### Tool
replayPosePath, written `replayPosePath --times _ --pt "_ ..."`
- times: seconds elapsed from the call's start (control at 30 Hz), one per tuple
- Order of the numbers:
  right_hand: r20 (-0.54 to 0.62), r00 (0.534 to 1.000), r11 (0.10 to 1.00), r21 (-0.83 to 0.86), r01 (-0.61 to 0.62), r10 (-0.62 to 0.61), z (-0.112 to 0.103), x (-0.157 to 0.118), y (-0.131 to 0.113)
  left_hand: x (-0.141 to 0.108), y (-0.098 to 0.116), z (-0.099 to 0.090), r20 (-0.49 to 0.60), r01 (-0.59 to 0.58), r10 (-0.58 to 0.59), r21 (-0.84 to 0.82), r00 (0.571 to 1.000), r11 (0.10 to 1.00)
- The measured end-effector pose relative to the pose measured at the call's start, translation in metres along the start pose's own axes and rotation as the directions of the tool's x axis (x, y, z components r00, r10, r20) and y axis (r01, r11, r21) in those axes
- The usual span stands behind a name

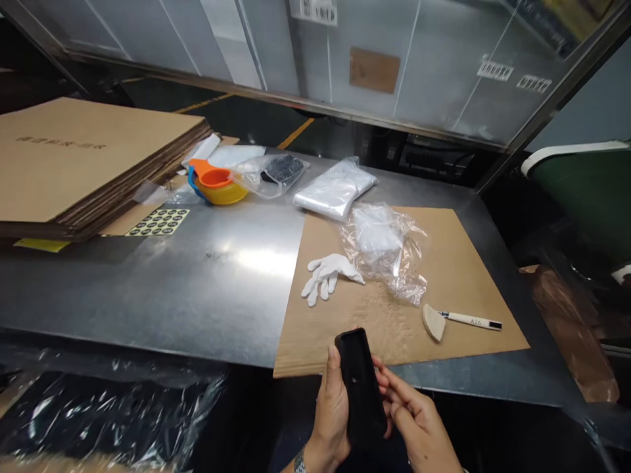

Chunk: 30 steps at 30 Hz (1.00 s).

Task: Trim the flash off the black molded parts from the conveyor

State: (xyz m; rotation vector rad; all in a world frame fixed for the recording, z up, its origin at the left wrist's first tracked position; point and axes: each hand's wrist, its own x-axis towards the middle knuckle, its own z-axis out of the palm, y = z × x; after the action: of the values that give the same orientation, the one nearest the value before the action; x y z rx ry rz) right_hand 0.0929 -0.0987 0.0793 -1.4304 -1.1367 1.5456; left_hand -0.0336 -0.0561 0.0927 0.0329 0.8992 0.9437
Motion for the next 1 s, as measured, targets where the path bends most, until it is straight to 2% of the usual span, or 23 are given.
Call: replayPosePath --times 0.07,0.13,0.23,0.3,0.37,0.5,0.57,0.63,0.7,0.77,0.9,1.0 --pt "-0.093 0.994 0.985 -0.17 0.041 -0.057 -0.013 0.014 -0.006 0.012 0.005 0.004 -0.019 -0.054 0.055 0.074 0.998 0.996" --pt "-0.176 0.965 0.894 -0.437 0.1 -0.194 -0.029 0.034 -0.02 0.028 0.011 0.01 -0.008 -0.163 0.168 0.211 0.986 0.964" --pt "-0.214 0.896 0.708 -0.692 0.143 -0.389 -0.053 0.075 -0.05 0.055 0.017 0.024 0.154 -0.398 0.369 0.448 0.917 0.801" --pt "-0.192 0.874 0.629 -0.762 0.154 -0.447 -0.066 0.109 -0.068 0.074 0.019 0.031 0.232 -0.524 0.483 0.545 0.844 0.654" --pt "-0.146 0.87 0.537 -0.83 0.152 -0.471 -0.074 0.143 -0.079 0.091 0.019 0.032 0.242 -0.569 0.549 0.595 0.8 0.567" --pt "-0.004 0.913 0.361 -0.919 0.157 -0.408 -0.078 0.196 -0.078 0.114 0.014 0.017 0.237 -0.588 0.651 0.707 0.721 0.394" --pt "0.077 0.933 0.294 -0.937 0.188 -0.352 -0.077 0.208 -0.073 0.12 0.012 0.008 0.335 -0.571 0.735 0.816 0.59 0.086" --pt "0.138 0.943 0.249 -0.944 0.218 -0.302 -0.075 0.214 -0.069 0.122 0.013 0.005 0.458 -0.514 0.717 0.842 0.527 -0.16" --pt "0.176 0.947 0.222 -0.945 0.239 -0.27 -0.074 0.216 -0.068 0.12 0.019 0.009 0.554 -0.465 0.64 0.823 0.532 -0.326" --pt "0.199 0.946 0.215 -0.943 0.256 -0.255 -0.074 0.218 -0.067 0.115 0.028 0.021 0.611 -0.433 0.552 0.792 0.567 -0.432" --pt "0.2 0.946 0.274 -0.923 0.269 -0.256 -0.078 0.227 -0.066 0.105 0.05 0.045 0.631 -0.404 0.422 0.759 0.651 -0.511" --pt "0.164 0.948 0.369 -0.892 0.26 -0.271 -0.087 0.235 -0.063 0.103 0.059 0.052 0.633 -0.379 0.415 0.748 0.653 -0.545"
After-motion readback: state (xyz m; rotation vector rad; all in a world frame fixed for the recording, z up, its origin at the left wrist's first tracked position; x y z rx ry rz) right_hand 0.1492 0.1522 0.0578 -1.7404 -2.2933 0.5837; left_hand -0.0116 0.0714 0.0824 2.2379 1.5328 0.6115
